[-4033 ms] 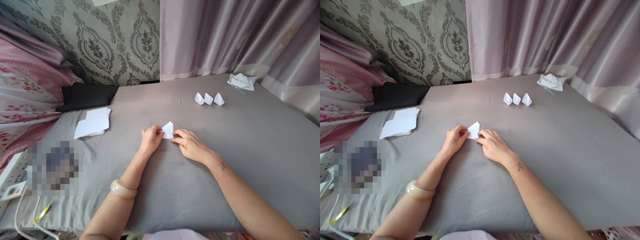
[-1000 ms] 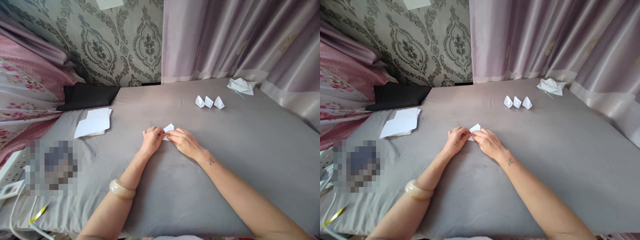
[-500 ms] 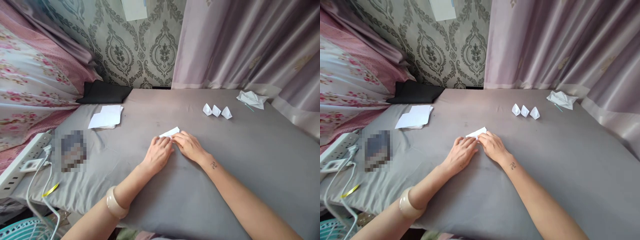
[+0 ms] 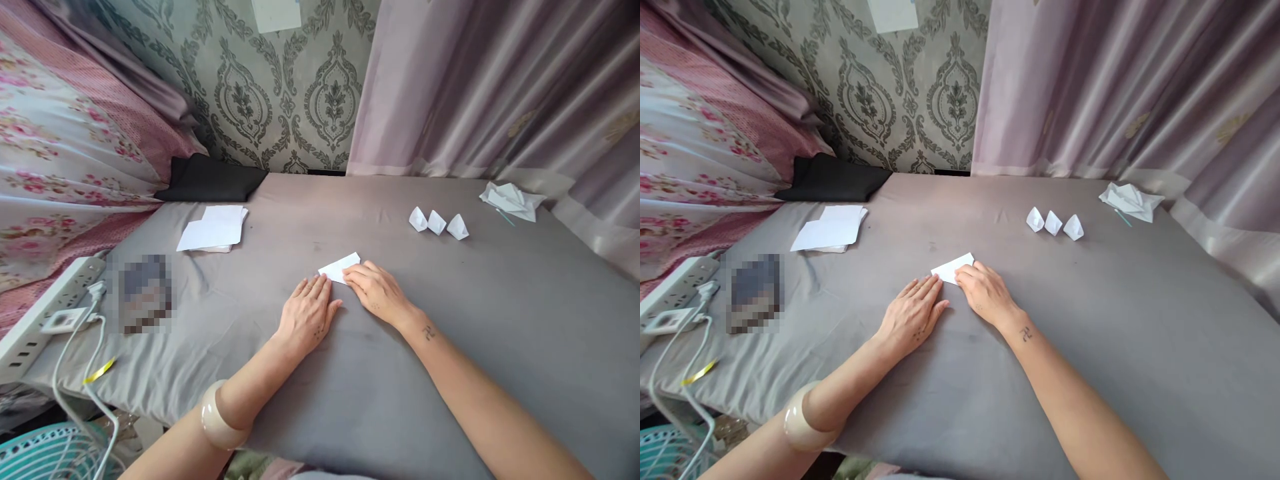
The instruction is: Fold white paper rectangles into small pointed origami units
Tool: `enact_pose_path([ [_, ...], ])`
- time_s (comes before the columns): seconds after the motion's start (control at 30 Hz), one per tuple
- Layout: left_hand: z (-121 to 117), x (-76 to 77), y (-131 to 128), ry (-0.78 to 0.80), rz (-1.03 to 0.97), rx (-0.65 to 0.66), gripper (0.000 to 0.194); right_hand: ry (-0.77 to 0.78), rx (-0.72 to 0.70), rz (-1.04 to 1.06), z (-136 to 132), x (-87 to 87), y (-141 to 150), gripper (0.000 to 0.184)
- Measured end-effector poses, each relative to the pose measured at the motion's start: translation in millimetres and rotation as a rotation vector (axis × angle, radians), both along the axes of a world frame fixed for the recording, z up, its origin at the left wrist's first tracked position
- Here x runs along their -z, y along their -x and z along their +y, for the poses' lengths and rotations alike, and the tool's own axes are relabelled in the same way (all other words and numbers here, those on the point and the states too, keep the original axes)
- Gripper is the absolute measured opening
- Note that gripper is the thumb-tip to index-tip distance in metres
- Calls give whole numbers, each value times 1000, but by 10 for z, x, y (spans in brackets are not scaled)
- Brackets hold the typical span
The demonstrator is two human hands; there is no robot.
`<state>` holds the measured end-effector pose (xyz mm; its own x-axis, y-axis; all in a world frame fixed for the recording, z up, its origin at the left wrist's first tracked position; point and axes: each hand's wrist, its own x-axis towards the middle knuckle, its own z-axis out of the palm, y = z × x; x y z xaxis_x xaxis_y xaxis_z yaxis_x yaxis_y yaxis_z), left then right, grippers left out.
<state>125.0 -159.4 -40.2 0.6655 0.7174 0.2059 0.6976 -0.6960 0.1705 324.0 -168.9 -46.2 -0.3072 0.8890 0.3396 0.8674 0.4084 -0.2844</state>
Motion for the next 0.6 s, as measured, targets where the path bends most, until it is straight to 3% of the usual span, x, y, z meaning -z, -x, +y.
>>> enact_pose_path([
  [0.2,151,-117,2,137,-94,-161,32,-12,15,51,-3,40,1,23],
  [0.3,332,-91,-104,211,-218,-274,19,-10,8,65,-15,39,29,23],
  [0.6,750,38,-256,378,-371,-163,18,63,81,250,-47,38,15,22],
])
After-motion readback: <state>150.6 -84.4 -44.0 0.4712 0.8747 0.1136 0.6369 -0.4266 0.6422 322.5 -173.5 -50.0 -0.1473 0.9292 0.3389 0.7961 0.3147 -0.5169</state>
